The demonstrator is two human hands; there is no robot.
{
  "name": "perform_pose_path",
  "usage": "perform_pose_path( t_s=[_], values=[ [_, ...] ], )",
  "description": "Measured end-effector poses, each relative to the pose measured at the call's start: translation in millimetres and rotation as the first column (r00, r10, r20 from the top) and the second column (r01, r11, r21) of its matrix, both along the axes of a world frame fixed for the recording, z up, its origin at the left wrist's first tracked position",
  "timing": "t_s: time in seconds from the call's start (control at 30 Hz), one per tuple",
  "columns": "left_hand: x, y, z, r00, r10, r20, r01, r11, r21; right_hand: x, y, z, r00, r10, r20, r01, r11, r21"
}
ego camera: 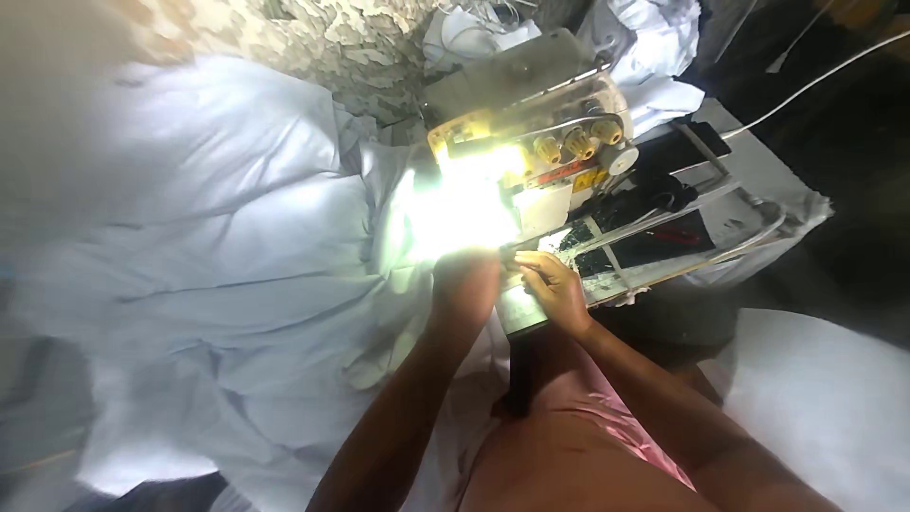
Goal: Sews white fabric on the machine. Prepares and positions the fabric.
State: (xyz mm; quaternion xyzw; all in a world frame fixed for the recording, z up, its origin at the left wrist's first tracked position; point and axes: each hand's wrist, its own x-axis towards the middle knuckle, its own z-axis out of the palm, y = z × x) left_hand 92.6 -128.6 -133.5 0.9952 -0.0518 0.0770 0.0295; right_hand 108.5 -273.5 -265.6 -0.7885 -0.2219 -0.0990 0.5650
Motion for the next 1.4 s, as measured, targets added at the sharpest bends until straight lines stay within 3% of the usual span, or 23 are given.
perform_pose_path(
  t_s=[0.2, 0.27, 0.33, 0.43, 0.5, 0.57, 0.63, 0.7, 0.8, 0.87, 0.9, 0.93, 1.0, 1.07, 1.17, 1.23, 1.33, 1.4],
  values=[
    [12.4, -10.9, 2.6, 0.991, 0.099, -0.089, -0.099, 0.995, 0.008, 3.5, 2.2, -5.2, 0.995, 0.015, 0.103, -0.007, 0.997, -0.076],
    [10.9, -9.9, -1.2, 0.996, 0.065, -0.054, -0.068, 0.996, -0.05, 2.1, 1.1, -2.2, 0.999, 0.04, 0.019, -0.039, 0.997, -0.073],
    [1.5, -1.7, -6.2, 0.998, -0.007, 0.068, 0.02, 0.981, -0.194, -1.5, 2.0, 12.1, 0.964, 0.135, -0.229, -0.127, 0.991, 0.048],
    [-29.7, 28.4, -9.1, 0.979, 0.024, 0.203, 0.053, 0.927, -0.37, -3.7, 10.2, 37.5, 0.661, 0.426, -0.618, -0.14, 0.879, 0.456],
    [-59.5, 69.5, -9.4, 0.972, 0.179, 0.15, -0.107, 0.913, -0.393, -3.3, 14.1, 46.8, 0.482, 0.537, -0.692, -0.059, 0.808, 0.586],
    [-92.1, 115.9, -12.4, 0.918, 0.396, -0.01, -0.375, 0.861, -0.345, -3.3, 12.6, 47.4, 0.392, 0.603, -0.694, -0.033, 0.764, 0.645],
    [-119.8, 154.1, -24.1, 0.782, 0.581, -0.226, -0.624, 0.726, -0.29, -6.5, 9.2, 42.9, 0.331, 0.677, -0.658, -0.044, 0.707, 0.705],
    [-142.6, 179.1, -48.1, 0.697, 0.645, -0.315, -0.717, 0.621, -0.316, -13.0, 6.5, 38.7, 0.281, 0.736, -0.616, -0.065, 0.655, 0.753],
    [-167.0, 190.8, -64.2, 0.768, 0.622, -0.15, -0.572, 0.562, -0.598, -27.5, 1.8, 36.9, 0.239, 0.807, -0.54, -0.117, 0.576, 0.809],
    [-168.3, 195.1, -43.5, 0.759, 0.648, -0.058, -0.445, 0.452, -0.773, -37.0, -5.2, 39.0, 0.208, 0.871, -0.444, -0.164, 0.479, 0.862],
    [-167.4, 201.4, -27.7, 0.743, 0.669, 0.012, -0.397, 0.455, -0.797, -41.3, -8.7, 40.8, 0.196, 0.884, -0.423, -0.191, 0.458, 0.868],
    [-165.2, 212.0, -13.0, 0.73, 0.673, 0.118, -0.348, 0.514, -0.784, -46.0, -11.3, 43.9, 0.205, 0.866, -0.456, -0.21, 0.494, 0.844],
    [-150.7, 241.7, 9.4, 0.725, 0.58, 0.371, -0.234, 0.714, -0.66, -55.4, -10.9, 51.5, 0.264, 0.75, -0.606, -0.244, 0.66, 0.711],
    [-128.4, 263.1, 22.4, 0.775, 0.466, 0.426, -0.215, 0.829, -0.516, -63.2, -6.0, 48.5, 0.338, 0.608, -0.718, -0.273, 0.794, 0.544],
    [-98.8, 260.7, 13.4, 0.888, 0.433, 0.156, -0.318, 0.821, -0.474, -76.4, -3.5, 29.7, 0.466, 0.498, -0.731, -0.275, 0.867, 0.415],
    [-88.9, 249.3, -1.6, 0.899, 0.436, -0.031, -0.394, 0.777, -0.491, -83.2, -3.9, 22.1, 0.536, 0.472, -0.7, -0.273, 0.881, 0.386],
    [-98.4, 211.0, -25.0, 0.876, 0.479, 0.057, -0.395, 0.779, -0.486, -92.8, -9.3, 10.4, 0.585, 0.46, -0.667, -0.331, 0.887, 0.321],
    [-119.7, 172.4, -44.2, 0.893, 0.422, 0.158, -0.318, 0.839, -0.442, -100.3, -14.9, -2.4, 0.593, 0.461, -0.66, -0.375, 0.884, 0.28]
  ],
)
